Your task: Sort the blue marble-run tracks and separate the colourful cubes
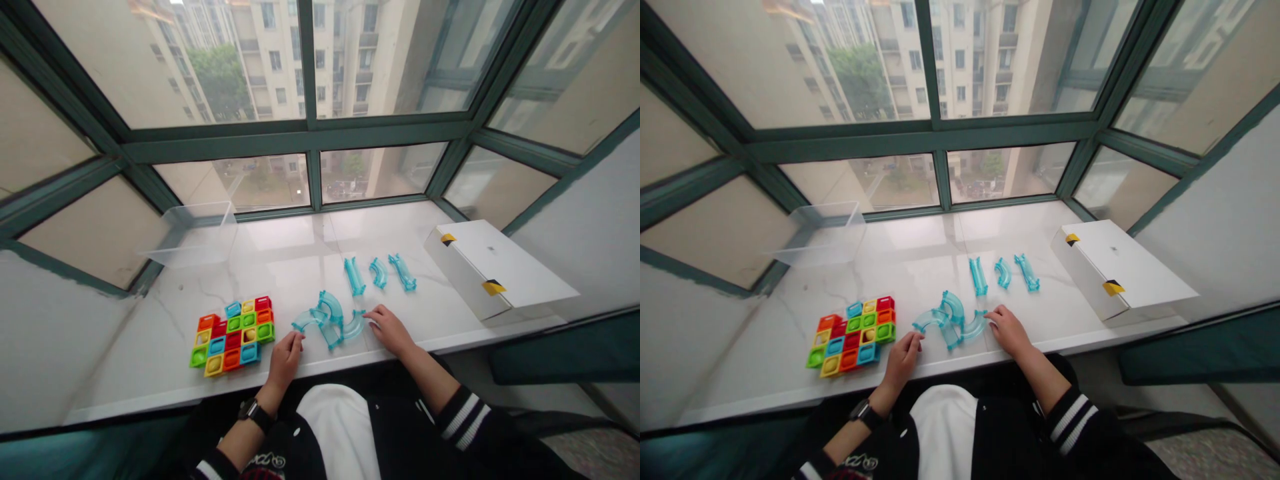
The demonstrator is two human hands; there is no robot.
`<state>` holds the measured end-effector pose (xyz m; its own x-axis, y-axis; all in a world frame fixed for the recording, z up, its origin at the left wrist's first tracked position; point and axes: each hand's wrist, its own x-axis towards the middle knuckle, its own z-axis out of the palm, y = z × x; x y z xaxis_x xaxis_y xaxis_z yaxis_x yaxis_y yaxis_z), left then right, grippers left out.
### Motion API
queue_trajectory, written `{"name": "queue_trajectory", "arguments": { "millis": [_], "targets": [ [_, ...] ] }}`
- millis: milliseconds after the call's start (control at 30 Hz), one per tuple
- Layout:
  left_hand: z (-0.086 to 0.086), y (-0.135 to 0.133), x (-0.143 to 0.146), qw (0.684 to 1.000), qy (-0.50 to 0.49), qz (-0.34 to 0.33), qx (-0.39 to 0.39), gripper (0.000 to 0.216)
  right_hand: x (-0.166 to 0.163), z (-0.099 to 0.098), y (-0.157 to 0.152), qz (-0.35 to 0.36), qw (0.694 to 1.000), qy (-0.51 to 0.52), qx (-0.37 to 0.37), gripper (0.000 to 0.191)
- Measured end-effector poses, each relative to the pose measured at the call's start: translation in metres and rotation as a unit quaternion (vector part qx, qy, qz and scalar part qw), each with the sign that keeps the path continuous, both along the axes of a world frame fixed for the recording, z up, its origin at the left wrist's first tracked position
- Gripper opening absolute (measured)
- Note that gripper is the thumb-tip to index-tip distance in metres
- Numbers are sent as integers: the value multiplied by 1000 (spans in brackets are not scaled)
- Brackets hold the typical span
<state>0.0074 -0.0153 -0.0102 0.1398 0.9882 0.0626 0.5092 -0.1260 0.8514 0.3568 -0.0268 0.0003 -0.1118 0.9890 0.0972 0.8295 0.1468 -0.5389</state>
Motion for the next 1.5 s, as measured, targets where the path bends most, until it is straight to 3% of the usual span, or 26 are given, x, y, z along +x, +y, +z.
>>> {"name": "queue_trajectory", "arguments": {
  "millis": [133,233,367,500,667,900,1033,1233,1500],
  "targets": [
    [-8,-1,-1,999,18,-10,32,35,-18,6,-9,-11,1000,11,-6,34],
    [-14,-7,0,989,60,-55,122,32,-41,7,-16,22,998,16,-61,34],
    [-11,-16,5,949,165,-97,250,38,-62,4,-21,45,994,1,-103,25],
    [1,-16,20,912,246,-150,293,53,-69,0,-21,73,992,11,-99,25],
    [-1,-5,45,880,298,-219,299,65,-68,-5,-24,94,990,29,-97,27],
    [-17,1,47,894,287,-208,275,49,-53,0,-30,64,993,28,-95,19],
    [-16,1,46,900,280,-197,271,47,-37,-1,-32,44,995,23,-88,11],
    [-15,0,48,900,294,-170,275,44,-8,-3,-34,3,997,13,-78,18],
    [-20,3,50,896,300,-164,285,42,30,0,-35,-13,996,61,-68,11]
  ]
}}
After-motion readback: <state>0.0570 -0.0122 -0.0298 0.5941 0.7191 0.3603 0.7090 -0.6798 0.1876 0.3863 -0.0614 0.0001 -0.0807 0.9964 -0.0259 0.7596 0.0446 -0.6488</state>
